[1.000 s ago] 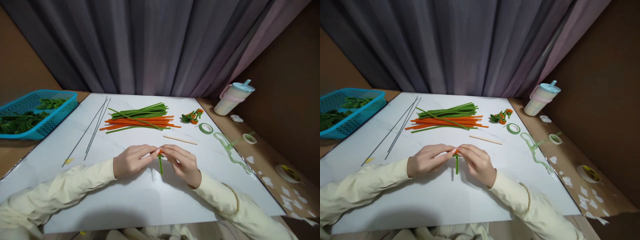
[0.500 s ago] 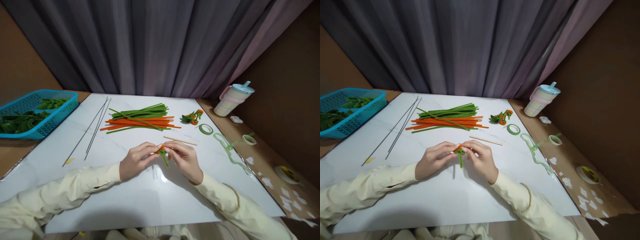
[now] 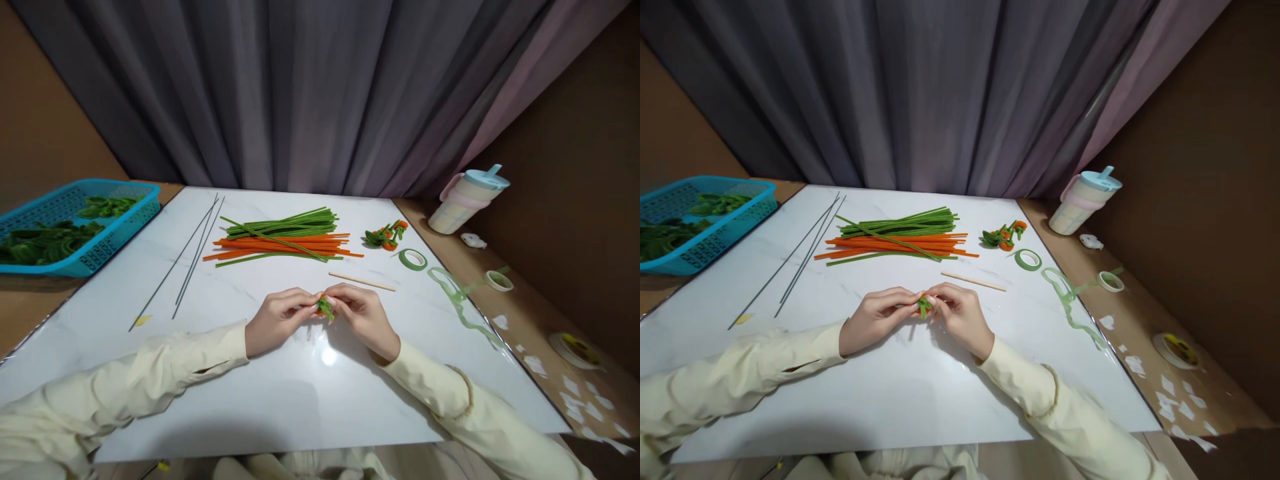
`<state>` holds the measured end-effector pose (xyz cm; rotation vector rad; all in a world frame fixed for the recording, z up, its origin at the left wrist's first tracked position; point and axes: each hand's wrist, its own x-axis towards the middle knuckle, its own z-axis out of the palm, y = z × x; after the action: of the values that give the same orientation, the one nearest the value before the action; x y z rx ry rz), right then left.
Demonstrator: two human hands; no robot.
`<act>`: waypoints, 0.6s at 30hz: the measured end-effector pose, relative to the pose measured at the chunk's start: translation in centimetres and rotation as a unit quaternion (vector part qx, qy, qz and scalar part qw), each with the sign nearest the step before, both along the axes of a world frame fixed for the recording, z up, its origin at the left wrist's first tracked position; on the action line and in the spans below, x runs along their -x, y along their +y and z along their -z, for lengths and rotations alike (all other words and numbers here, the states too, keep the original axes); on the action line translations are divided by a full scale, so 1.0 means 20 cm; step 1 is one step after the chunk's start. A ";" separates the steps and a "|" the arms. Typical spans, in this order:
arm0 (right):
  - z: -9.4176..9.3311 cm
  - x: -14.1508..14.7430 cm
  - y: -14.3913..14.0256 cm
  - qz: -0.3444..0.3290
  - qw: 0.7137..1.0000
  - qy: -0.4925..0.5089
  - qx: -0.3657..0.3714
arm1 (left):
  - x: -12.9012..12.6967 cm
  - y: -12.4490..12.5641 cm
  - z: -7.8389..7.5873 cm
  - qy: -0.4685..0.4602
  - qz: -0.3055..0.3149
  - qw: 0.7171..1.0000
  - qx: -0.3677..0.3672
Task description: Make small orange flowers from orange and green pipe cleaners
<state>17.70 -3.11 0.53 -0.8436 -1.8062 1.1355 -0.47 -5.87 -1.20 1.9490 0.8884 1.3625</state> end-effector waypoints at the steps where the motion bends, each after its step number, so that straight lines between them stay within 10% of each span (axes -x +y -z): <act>1: 0.00 0.00 0.00 0.000 1.000 -0.004 -0.005 | 0.00 0.00 0.00 0.003 0.002 1.000 0.005; 9: 0.00 -0.01 0.02 -0.008 0.999 -0.016 0.049 | 0.00 0.01 -0.02 -0.022 0.022 0.992 0.123; 18: 0.02 0.01 0.04 -0.068 0.969 -0.083 0.220 | -0.01 0.04 -0.05 -0.129 0.060 0.919 0.369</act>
<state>17.48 -2.27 0.10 -1.1092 -1.7945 1.6351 -0.29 -5.15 -0.23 1.1923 0.9519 0.9770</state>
